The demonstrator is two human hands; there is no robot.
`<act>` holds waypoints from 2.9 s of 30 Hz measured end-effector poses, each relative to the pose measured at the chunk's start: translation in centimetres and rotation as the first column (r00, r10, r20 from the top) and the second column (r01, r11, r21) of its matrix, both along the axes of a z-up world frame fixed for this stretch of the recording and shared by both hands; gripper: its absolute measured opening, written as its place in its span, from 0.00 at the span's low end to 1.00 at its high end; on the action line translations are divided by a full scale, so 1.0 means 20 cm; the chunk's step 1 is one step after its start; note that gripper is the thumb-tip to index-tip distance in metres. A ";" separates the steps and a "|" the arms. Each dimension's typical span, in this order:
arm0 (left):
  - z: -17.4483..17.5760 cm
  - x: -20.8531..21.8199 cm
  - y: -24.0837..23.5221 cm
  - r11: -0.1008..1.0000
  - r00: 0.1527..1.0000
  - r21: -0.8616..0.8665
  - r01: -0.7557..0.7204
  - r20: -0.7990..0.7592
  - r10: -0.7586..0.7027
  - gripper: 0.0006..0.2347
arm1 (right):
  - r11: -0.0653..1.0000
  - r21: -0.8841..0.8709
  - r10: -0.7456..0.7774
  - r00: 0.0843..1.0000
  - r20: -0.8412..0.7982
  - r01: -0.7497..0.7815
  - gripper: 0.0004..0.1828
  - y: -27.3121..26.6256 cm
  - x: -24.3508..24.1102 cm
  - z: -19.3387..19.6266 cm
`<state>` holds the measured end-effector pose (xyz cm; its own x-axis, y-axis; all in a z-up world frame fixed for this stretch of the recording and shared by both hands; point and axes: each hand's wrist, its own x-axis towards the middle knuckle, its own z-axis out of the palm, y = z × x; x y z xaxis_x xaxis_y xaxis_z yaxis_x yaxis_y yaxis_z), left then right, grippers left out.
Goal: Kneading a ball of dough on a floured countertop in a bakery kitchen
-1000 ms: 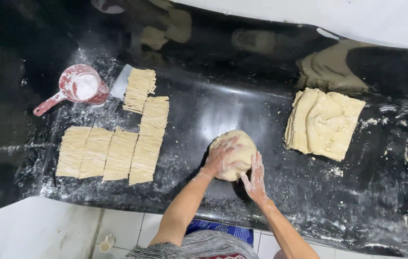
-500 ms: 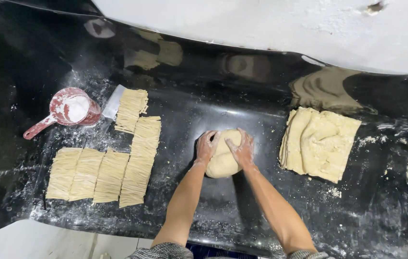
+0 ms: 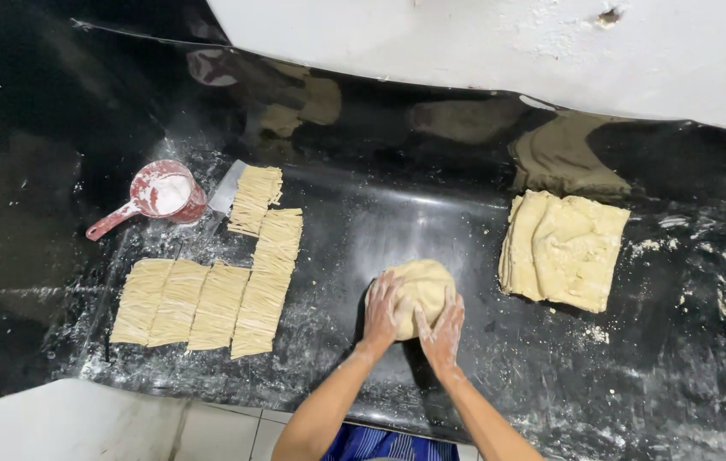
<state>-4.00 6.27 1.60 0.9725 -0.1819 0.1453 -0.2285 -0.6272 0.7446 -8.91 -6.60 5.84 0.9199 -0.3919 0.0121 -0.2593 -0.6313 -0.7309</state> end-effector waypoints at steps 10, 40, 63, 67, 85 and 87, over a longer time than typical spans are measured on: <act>-0.21 -0.11 0.05 0.970 0.964 -0.070 -0.233 0.115 0.240 0.29 | 0.997 -0.027 0.074 0.985 0.158 -0.071 0.37 0.09 -0.45 -0.11; -0.24 0.81 0.02 0.971 0.674 0.189 -0.146 -0.699 0.237 0.32 | 0.999 0.009 -0.032 0.803 -0.596 0.046 0.36 -0.32 1.05 -0.29; -0.25 0.19 0.25 0.988 0.974 -0.055 0.145 -0.168 -0.152 0.31 | 0.881 -0.227 0.409 0.909 -0.077 -0.416 0.46 -0.23 0.06 -0.20; -0.23 0.28 0.22 0.997 0.957 -0.028 0.067 -0.281 -0.072 0.32 | 0.913 0.004 0.408 0.913 0.027 -0.408 0.62 -0.09 0.19 -0.22; -0.28 0.65 0.08 0.959 0.819 0.096 -0.266 -0.503 0.278 0.20 | 0.994 0.086 -0.012 0.852 -0.523 0.067 0.35 -0.19 0.73 -0.24; -0.26 0.61 0.06 0.947 0.919 -0.021 -0.321 -0.247 0.306 0.14 | 0.981 0.094 -0.098 0.857 -0.505 0.167 0.33 -0.17 0.67 -0.22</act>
